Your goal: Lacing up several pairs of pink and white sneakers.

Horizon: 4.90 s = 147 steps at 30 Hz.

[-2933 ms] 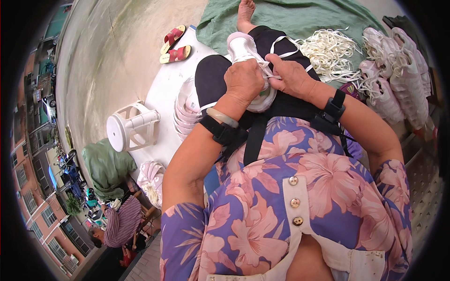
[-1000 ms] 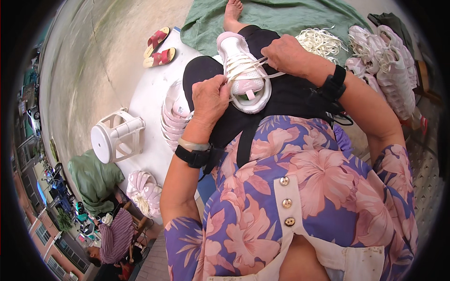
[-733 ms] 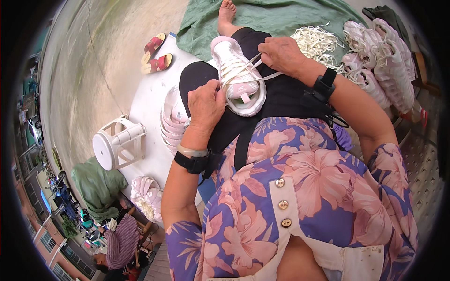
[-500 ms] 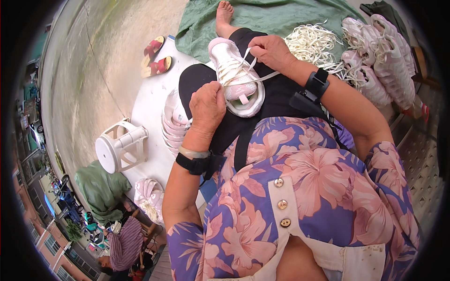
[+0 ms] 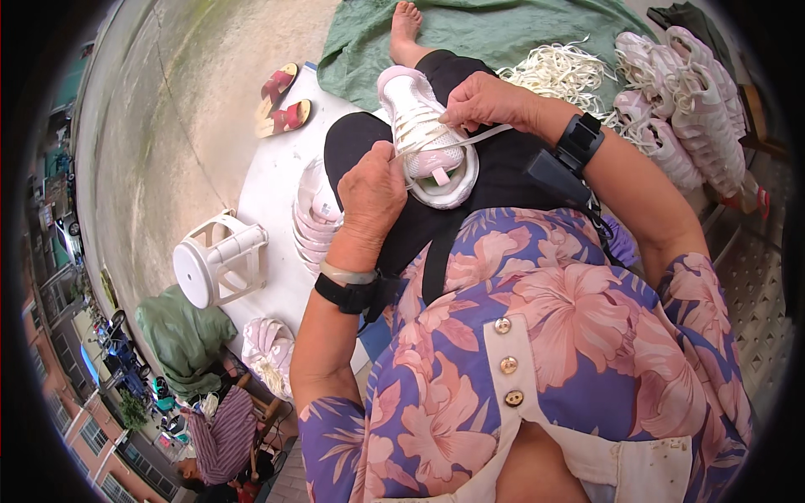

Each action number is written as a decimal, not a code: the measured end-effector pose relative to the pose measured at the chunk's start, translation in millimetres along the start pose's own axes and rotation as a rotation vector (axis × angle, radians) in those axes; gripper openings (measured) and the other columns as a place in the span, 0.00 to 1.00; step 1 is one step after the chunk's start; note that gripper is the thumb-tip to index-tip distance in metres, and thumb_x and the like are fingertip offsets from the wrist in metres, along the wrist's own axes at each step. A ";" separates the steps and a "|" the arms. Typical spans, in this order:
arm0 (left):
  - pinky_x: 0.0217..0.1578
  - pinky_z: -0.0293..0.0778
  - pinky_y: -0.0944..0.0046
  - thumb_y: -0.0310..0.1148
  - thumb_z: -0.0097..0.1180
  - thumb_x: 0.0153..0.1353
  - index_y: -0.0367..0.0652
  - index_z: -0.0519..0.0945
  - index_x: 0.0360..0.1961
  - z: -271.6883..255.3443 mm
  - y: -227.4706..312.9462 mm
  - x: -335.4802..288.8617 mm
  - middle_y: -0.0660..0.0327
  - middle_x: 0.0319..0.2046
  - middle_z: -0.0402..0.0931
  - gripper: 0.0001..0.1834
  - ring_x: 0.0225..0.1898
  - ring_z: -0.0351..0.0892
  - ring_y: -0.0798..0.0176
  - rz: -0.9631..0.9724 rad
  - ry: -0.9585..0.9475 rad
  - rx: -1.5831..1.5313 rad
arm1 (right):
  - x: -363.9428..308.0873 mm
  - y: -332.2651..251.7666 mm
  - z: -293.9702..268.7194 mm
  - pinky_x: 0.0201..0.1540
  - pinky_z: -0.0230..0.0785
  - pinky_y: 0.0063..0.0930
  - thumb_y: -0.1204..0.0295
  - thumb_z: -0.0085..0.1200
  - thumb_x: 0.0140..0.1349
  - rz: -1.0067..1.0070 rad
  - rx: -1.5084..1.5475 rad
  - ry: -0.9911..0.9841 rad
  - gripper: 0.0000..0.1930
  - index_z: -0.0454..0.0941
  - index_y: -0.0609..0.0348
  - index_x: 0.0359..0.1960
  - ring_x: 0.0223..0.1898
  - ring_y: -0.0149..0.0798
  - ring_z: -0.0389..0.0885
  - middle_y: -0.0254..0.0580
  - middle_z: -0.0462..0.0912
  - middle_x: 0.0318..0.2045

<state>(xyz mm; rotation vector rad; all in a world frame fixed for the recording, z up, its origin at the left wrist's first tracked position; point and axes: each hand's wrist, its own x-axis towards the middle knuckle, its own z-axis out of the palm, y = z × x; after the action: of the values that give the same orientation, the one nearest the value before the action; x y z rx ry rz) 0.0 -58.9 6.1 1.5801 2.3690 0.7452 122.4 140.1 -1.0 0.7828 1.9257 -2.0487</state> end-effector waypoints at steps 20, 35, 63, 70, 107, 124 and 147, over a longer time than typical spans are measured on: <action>0.21 0.68 0.58 0.27 0.53 0.52 0.43 0.70 0.23 -1.5 -0.2 -11.9 0.58 0.17 0.68 0.05 0.20 0.72 0.53 0.192 0.090 0.019 | 22.4 18.9 12.8 0.18 0.57 0.20 0.70 0.57 0.40 0.062 -0.187 0.215 0.10 0.71 0.59 0.11 0.15 0.26 0.67 0.32 0.71 0.12; 0.22 0.64 0.59 0.21 0.54 0.47 0.41 0.71 0.23 -92.2 -21.9 -59.1 0.57 0.20 0.68 0.05 0.22 0.69 0.52 0.178 0.115 0.228 | 17.1 21.6 5.8 0.22 0.56 0.19 0.68 0.59 0.43 0.034 -0.174 0.173 0.08 0.76 0.58 0.20 0.22 0.23 0.68 0.30 0.74 0.17; 0.20 0.63 0.73 0.26 0.51 0.58 0.35 0.74 0.26 -89.0 -41.0 -63.8 0.66 0.15 0.69 0.06 0.18 0.65 0.76 -0.366 -0.089 -0.458 | 11.7 31.3 1.7 0.26 0.57 0.16 0.68 0.51 0.54 -0.002 -0.051 0.075 0.06 0.76 0.54 0.27 0.24 0.21 0.67 0.27 0.75 0.22; 0.20 0.64 0.73 0.26 0.51 0.58 0.35 0.74 0.26 -88.5 -42.2 -63.7 0.65 0.15 0.70 0.06 0.18 0.66 0.75 -0.374 -0.092 -0.461 | 10.4 31.0 2.4 0.25 0.57 0.16 0.68 0.51 0.54 -0.015 -0.048 0.083 0.06 0.76 0.55 0.26 0.24 0.21 0.66 0.27 0.75 0.22; 0.21 0.62 0.75 0.32 0.52 0.59 0.37 0.76 0.28 -128.9 25.8 -25.2 0.70 0.17 0.67 0.09 0.20 0.64 0.78 -0.422 -0.554 -0.850 | 39.4 -45.1 54.7 0.26 0.69 0.30 0.74 0.46 0.43 -0.665 -0.652 0.370 0.03 0.72 0.58 0.19 0.21 0.41 0.75 0.43 0.75 0.17; 0.24 0.63 0.78 0.23 0.57 0.51 0.37 0.77 0.36 -100.7 -73.9 -53.6 0.71 0.21 0.72 0.09 0.22 0.67 0.78 -0.536 -0.265 -0.734 | -69.9 -52.7 -67.0 0.19 0.54 0.19 0.73 0.53 0.48 -0.323 -0.662 0.099 0.12 0.69 0.58 0.36 0.21 0.19 0.67 0.26 0.66 0.16; 0.28 0.68 0.55 0.38 0.51 0.57 0.43 0.73 0.25 -122.3 -132.1 -114.8 0.56 0.20 0.72 0.10 0.26 0.74 0.49 -0.131 -0.217 0.440 | -152.4 94.6 -121.7 0.32 0.64 0.40 0.74 0.48 0.55 -0.223 -1.229 0.261 0.04 0.71 0.61 0.31 0.30 0.53 0.73 0.48 0.74 0.28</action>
<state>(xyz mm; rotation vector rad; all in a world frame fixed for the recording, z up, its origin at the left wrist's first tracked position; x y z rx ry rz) -111.6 -239.2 30.5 1.5348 2.5523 0.0178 324.6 218.1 -2.8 0.4965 2.8794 -0.4854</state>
